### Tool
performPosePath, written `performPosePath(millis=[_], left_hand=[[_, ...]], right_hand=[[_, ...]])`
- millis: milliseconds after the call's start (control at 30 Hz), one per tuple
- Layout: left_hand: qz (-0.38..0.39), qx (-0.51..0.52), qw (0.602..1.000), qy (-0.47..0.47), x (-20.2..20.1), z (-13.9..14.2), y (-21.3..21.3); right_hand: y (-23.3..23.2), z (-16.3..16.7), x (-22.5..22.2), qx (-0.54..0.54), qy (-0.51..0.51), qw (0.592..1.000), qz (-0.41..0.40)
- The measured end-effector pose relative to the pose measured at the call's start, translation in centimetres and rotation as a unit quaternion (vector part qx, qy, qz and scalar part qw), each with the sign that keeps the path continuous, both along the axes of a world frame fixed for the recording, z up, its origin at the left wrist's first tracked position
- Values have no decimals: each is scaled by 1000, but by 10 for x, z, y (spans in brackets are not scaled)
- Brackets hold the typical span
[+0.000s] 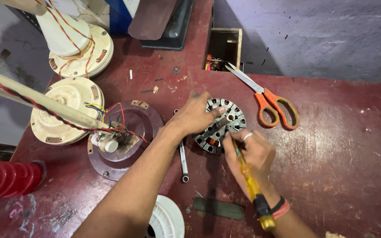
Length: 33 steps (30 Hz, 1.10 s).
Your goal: The person uses a screwdriver to adjust and tighten components on a circular metal electrical part with copper windings. They rotate the part to access different slots and continue working on the same unit throughout the clip.
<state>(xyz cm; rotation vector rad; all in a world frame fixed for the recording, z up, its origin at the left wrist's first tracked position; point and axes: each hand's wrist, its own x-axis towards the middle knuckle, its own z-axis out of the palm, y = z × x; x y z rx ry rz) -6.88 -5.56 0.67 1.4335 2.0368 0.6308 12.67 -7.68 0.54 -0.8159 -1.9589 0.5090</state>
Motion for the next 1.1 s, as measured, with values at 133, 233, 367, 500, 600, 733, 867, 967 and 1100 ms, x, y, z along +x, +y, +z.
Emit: performPosePath(millis=[133,233,367,500,600,733,867,967,1100], left_hand=[[-2,-12,1000,6,-1,0,1],[-7,-15,1000,4,-1,0,1],[-1,-4,1000,1,-1,1,0],[-2,-11,1000,4,0,-1,0],[-5,-3,1000,3,-1,-2,0],[-9,19,1000,6,-1,-4,1],[-9,1,1000,1,-2,-1,1],[-8,-11,1000,8,0,1,1],[-6,-11,1000,4,0,2,1]], right_hand=[[0,-1,-1,28,-13,999,10],[0,0,0,47,-5,999,1],[-2,2,-1,-12,-18,1000,-5],[-6,0,-4,-17,-8,1000,8],[-4,-4,-4,-7,24,999,29],[2,-10,-2,-71,11,997,-37],[5,-9,-1,-16,10,1000,22],[5,-5,1,-20,11,1000,17],[4,-2,1,-40,15,999,11]])
